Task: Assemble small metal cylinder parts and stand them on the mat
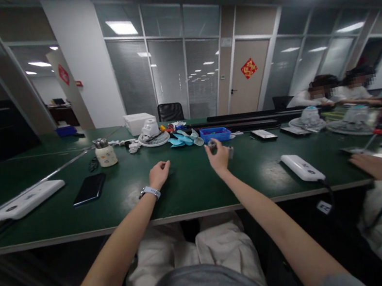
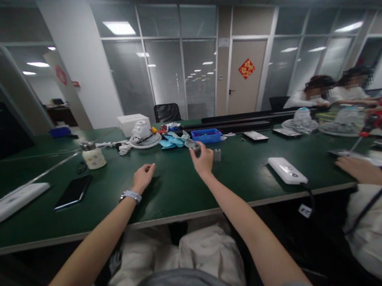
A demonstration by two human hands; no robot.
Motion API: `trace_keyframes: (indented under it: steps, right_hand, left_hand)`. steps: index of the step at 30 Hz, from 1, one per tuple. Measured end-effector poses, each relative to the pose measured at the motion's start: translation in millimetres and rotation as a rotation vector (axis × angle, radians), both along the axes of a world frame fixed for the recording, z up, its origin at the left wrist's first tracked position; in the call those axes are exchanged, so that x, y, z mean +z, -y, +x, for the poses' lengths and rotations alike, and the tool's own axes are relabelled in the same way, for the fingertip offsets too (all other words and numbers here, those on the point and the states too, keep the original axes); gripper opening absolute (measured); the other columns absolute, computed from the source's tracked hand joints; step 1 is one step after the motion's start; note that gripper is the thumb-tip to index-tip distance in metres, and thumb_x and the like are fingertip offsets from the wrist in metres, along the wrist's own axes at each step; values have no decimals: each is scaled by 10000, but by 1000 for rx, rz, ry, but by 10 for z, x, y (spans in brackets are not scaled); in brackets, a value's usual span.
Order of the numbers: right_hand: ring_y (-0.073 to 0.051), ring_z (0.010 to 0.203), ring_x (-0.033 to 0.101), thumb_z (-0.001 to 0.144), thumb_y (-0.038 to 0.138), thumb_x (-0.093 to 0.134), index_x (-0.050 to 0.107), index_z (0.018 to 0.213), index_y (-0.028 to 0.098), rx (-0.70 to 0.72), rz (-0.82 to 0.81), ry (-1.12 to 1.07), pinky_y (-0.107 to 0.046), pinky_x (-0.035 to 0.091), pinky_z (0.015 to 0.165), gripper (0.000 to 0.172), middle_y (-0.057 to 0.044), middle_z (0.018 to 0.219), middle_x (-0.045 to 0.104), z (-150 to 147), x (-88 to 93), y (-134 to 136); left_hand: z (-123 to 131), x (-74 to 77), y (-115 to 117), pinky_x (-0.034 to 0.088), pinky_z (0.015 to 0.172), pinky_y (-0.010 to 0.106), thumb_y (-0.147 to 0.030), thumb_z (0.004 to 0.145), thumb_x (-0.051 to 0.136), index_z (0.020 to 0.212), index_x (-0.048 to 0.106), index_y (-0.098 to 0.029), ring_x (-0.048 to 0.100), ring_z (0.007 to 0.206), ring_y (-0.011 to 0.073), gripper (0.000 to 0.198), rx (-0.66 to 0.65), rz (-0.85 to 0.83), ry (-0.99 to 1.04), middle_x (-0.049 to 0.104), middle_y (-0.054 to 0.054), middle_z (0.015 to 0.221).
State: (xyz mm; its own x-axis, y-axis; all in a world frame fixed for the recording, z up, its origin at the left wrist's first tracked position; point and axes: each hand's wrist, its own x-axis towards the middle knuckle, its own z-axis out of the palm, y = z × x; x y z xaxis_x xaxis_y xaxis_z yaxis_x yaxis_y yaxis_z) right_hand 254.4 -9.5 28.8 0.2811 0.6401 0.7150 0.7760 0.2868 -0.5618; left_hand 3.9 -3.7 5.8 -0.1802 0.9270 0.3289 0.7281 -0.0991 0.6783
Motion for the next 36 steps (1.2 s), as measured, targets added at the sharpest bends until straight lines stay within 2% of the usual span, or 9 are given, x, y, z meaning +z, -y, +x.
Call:
trace_keyframes:
  steps: [4,6,9,16,20,23,31,34,36]
  right_hand:
    - [-197,952,597,845,399,587,590,1149,255,360,-190,169,-314,370,928,336,-28,1032,687,-809,-144,42]
    - [-202,921,614,815,369,623,598,1138,240,418,-233,268,-322,364,934,348,-31,1003,699,-1083,-207,15]
    - [-207,893,625,800,330,620,581,1172,185,406,-227,379,-327,352,939,401,-69,994,705,-1262,-261,-33]
    - [-207,870,632,819,349,592,564,1193,153,322,-212,448,-326,325,929,424,-90,953,713,-1190,-287,-35]
    - [-210,870,639,836,364,583,571,1170,173,278,-238,447,-333,310,916,385,-89,938,718,-1159,-261,1]
    - [-214,873,644,839,381,580,571,1170,185,275,-237,441,-337,308,903,385,-88,943,720,-1148,-240,26]
    - [-221,903,651,841,408,586,582,1165,197,278,-244,409,-351,319,907,387,-94,963,720,-1157,-235,57]
    - [-224,926,651,824,433,608,604,1133,233,287,-238,336,-350,355,908,368,-61,979,720,-1136,-237,61]
    - [-219,938,652,811,453,624,619,1095,245,307,-249,250,-339,390,898,351,-43,983,719,-1114,-247,45]
  left_hand:
    - [34,12,27,472,724,262,-620,844,444,1006,704,-196,653,818,195,523,-127,104,112,732,60,909]
    - [48,17,36,477,723,251,-602,854,442,996,703,-192,655,816,182,506,-169,160,166,733,53,911]
    - [63,18,30,482,709,252,-573,864,448,981,705,-182,657,787,175,482,-167,210,202,732,55,885]
    - [54,31,25,446,824,298,-524,882,460,1055,730,-210,621,869,191,448,-202,292,-8,724,60,967]
    - [44,35,32,394,912,324,-478,927,398,1181,673,-239,579,997,200,444,-242,282,-154,697,54,1075]
    - [47,40,38,382,920,330,-459,947,354,1176,676,-249,562,1008,202,447,-235,281,-222,687,54,1076]
    - [63,88,106,391,919,321,-489,938,356,943,758,-247,548,974,202,469,-124,351,-229,688,49,1001]
    - [40,88,96,387,916,331,-503,939,337,924,759,-232,545,977,214,502,-35,362,-221,699,62,1006]
    - [14,71,80,384,915,368,-521,930,344,894,765,-232,524,1012,252,513,46,300,-244,711,70,1005]
